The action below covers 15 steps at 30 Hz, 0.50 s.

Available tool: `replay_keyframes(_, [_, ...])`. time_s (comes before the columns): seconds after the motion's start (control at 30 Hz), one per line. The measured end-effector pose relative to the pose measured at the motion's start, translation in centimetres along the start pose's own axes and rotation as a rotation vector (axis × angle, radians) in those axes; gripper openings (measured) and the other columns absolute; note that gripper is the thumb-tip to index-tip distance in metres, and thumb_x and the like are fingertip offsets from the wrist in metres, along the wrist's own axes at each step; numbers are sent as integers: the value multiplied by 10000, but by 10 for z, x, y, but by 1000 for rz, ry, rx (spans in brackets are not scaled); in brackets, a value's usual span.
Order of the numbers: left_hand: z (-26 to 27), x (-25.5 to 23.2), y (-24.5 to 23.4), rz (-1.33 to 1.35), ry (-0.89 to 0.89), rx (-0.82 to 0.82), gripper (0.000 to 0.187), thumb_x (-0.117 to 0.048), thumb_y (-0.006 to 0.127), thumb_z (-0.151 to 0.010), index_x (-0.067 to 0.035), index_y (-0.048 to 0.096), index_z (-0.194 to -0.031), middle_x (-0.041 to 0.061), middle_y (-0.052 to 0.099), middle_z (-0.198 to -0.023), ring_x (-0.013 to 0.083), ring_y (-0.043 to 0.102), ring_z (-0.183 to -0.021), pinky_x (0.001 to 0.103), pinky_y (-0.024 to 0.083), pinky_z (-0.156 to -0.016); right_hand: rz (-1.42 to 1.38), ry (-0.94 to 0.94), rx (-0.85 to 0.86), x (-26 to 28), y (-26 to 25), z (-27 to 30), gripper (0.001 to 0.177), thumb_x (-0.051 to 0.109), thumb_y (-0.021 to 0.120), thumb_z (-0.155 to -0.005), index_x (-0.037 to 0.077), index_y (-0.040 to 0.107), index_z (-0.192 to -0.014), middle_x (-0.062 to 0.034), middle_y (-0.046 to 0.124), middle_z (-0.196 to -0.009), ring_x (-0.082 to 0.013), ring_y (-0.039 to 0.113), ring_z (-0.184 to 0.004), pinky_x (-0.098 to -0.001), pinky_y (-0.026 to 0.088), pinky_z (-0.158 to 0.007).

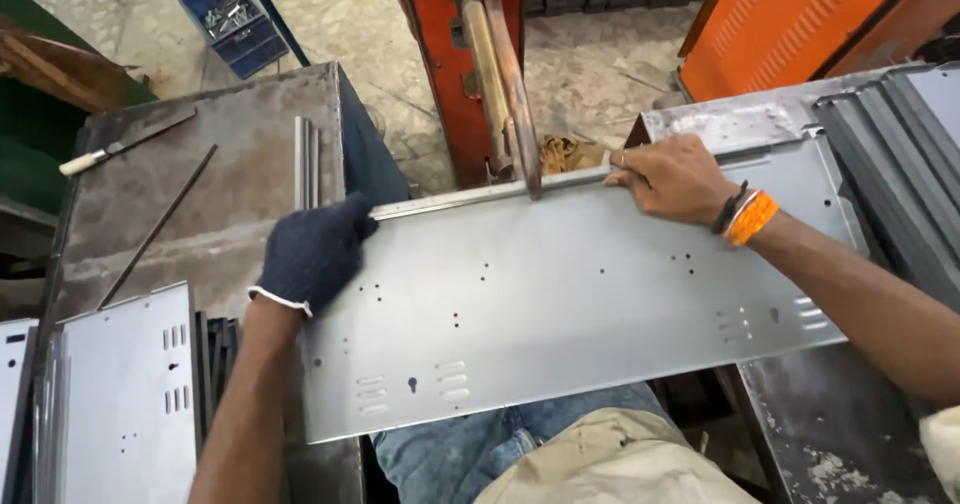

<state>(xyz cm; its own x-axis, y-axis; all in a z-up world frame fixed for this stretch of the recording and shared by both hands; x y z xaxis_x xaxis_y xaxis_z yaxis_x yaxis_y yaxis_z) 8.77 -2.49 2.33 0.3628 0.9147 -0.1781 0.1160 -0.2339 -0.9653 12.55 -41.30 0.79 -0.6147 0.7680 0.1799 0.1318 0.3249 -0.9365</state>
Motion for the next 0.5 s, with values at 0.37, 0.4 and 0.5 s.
replay_keyframes(0.37, [-24,-39,4,75,79,-93,91,-198,664,-905,-172,671,-992,151,728,-827,386,708,-769,526,533,-662,187,82,53,-55,-1,22,302,383,662,-1007,102,717,-909,-120,612,-598,-320,604,-549,-470,435,-569])
replay_keyframes(0.4, [-28,-51,8,76,85,-90,91,-198,664,-905,-172,671,-992,151,728,-827,386,708,-769,526,533,-662,187,88,53,-61,-6,29,302,383,662,-1007,102,717,-909,-120,612,-598,-320,604,-549,-470,435,-569])
replay_keyframes(0.5, [-39,-83,16,115,145,-107,96,-223,653,-922,-160,651,-994,153,726,-819,394,701,-744,542,515,-632,200,141,-11,-83,-23,47,463,526,645,-946,82,753,-1024,-132,582,-544,-308,574,-477,-469,404,-512])
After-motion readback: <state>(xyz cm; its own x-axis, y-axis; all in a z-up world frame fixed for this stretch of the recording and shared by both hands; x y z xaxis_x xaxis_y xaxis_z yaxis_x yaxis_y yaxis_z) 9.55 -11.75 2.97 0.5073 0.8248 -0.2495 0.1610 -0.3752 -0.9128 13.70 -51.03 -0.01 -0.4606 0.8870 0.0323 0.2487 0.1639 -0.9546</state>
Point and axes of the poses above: each hand's wrist, its own z-axis away from the middle knuckle, its own y-axis out of the palm, x = y × z, the point moved 8 cm from there along -z, towards the middle knuckle
